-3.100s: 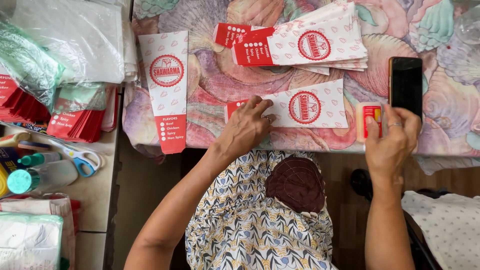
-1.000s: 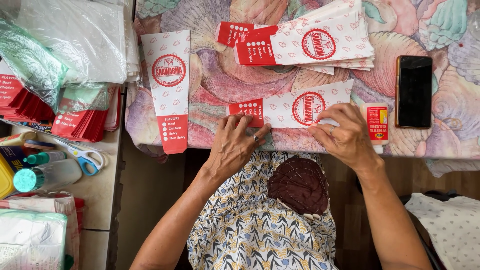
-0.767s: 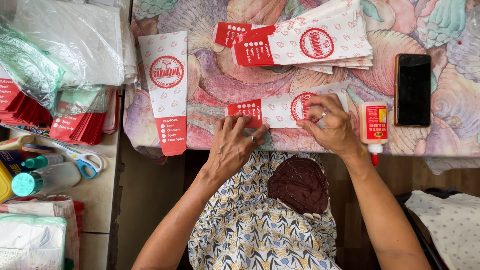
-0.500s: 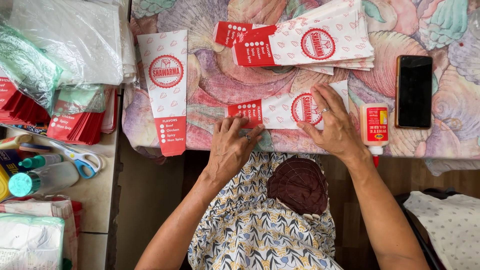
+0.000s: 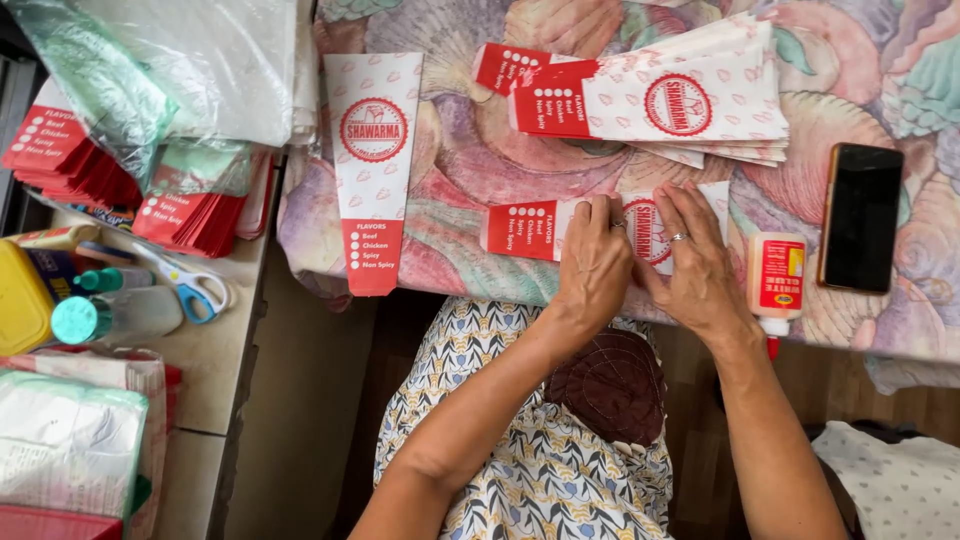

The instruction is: Arranging, stacking, and applying glue to paper shawarma bags on a table.

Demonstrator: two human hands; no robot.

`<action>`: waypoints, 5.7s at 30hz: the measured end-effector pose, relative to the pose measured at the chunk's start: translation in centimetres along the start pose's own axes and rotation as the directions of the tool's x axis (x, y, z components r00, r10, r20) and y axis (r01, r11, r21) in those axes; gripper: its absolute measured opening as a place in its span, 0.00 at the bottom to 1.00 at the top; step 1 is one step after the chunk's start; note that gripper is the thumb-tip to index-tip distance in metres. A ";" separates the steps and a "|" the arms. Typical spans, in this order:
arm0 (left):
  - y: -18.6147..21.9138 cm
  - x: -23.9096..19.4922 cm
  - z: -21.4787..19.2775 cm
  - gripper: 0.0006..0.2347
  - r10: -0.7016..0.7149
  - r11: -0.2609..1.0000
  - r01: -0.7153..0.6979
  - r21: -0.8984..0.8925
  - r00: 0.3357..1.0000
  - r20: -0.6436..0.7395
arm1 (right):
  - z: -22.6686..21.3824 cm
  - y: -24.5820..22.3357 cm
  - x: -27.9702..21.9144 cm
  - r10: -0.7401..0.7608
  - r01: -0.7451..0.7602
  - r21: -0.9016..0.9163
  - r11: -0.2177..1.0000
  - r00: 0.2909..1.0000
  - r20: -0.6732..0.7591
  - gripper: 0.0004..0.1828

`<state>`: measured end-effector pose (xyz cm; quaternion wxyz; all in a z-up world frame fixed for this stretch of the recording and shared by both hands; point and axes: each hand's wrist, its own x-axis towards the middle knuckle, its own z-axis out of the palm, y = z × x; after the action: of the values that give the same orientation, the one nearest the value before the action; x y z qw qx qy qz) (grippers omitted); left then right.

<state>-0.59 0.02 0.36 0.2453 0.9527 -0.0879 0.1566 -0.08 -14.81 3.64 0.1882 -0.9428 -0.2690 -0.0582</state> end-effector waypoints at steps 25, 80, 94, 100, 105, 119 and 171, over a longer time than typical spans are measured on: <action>-6.6 -3.1 -5.6 0.24 0.009 1.000 -0.006 -0.027 0.992 0.125 | -0.9 -0.5 -0.1 0.187 -0.190 -0.077 0.979 0.981 -0.048 0.57; -11.3 -5.0 -10.2 0.10 0.220 0.973 -0.209 0.092 0.967 -0.127 | 0.1 4.3 7.3 0.098 -0.108 -0.041 0.993 0.975 -0.198 0.23; -23.1 -2.2 -12.3 0.14 -0.387 0.778 0.504 0.375 0.855 -0.346 | 1.5 -3.6 -2.8 0.011 -0.057 -0.151 0.987 0.956 -0.293 0.12; -11.9 -1.1 -13.1 0.13 -0.264 0.808 0.258 -0.530 0.962 0.066 | -3.7 2.1 -8.1 0.194 -0.327 -0.188 0.926 0.841 -0.505 0.16; -11.0 -1.1 -8.8 0.20 0.480 0.876 -0.455 -0.161 0.859 0.181 | -5.0 5.4 -9.4 0.788 -0.784 0.105 0.611 0.590 -0.179 0.49; -11.6 2.6 -9.2 0.04 0.460 0.881 -0.415 -0.230 0.864 0.203 | -3.8 2.4 -10.8 0.775 0.014 0.893 0.449 0.491 -0.398 0.24; -14.0 9.1 -6.3 0.10 0.199 0.954 -0.010 -0.299 0.766 0.611 | 8.8 -10.8 2.0 0.584 0.083 0.893 0.441 0.730 -0.356 0.23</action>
<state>9.74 14.42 2.52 0.3234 0.8985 -0.2400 -0.1745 -4.03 -1.91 -0.57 0.7203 -0.6661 -0.0264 -0.1918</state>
